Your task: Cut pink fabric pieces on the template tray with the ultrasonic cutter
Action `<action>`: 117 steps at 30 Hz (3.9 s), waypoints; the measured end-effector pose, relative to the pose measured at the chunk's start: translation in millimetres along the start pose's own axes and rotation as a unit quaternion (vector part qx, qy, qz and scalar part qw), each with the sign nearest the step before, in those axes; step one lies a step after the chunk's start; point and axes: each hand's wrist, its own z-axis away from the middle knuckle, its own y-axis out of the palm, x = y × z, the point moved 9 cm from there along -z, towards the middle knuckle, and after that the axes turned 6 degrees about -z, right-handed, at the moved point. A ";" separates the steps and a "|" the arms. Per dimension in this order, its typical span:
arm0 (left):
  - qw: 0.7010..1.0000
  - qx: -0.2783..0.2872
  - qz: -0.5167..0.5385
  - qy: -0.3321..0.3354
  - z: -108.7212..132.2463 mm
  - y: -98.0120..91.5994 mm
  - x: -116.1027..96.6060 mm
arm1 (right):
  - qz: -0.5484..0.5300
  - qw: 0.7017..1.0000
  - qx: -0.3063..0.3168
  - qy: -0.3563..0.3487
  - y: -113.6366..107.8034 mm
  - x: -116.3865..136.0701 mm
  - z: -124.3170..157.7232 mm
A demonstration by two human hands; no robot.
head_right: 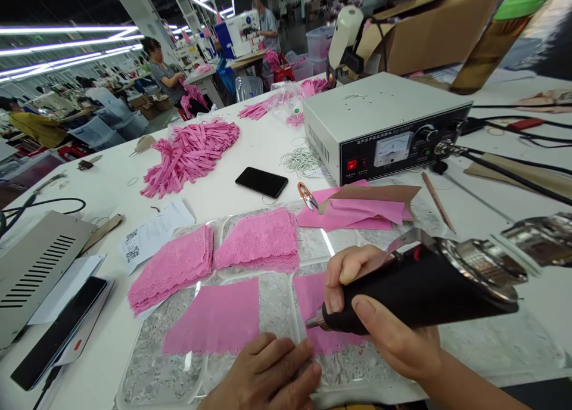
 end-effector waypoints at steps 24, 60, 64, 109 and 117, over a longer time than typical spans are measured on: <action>0.993 -0.002 -0.090 -0.081 -10.0 2.9 39.2 | 0.017 0.976 -0.183 -0.113 -75.0 31.4 -3.4; 0.988 -0.002 -0.136 -0.072 -8.7 19.1 41.8 | 0.016 0.971 -0.195 -0.139 -88.2 36.2 -2.9; 0.987 -0.008 -0.144 -0.069 -9.4 18.3 42.1 | 0.017 0.972 -0.186 -0.144 -82.4 35.1 -5.8; 0.985 -0.012 -0.171 0.007 7.7 35.4 46.0 | 0.021 0.955 -0.214 -0.206 -113.4 61.3 3.2; 0.990 -0.034 -0.110 0.085 -38.4 34.2 12.0 | 0.009 0.925 -0.327 -0.194 -160.3 90.4 45.9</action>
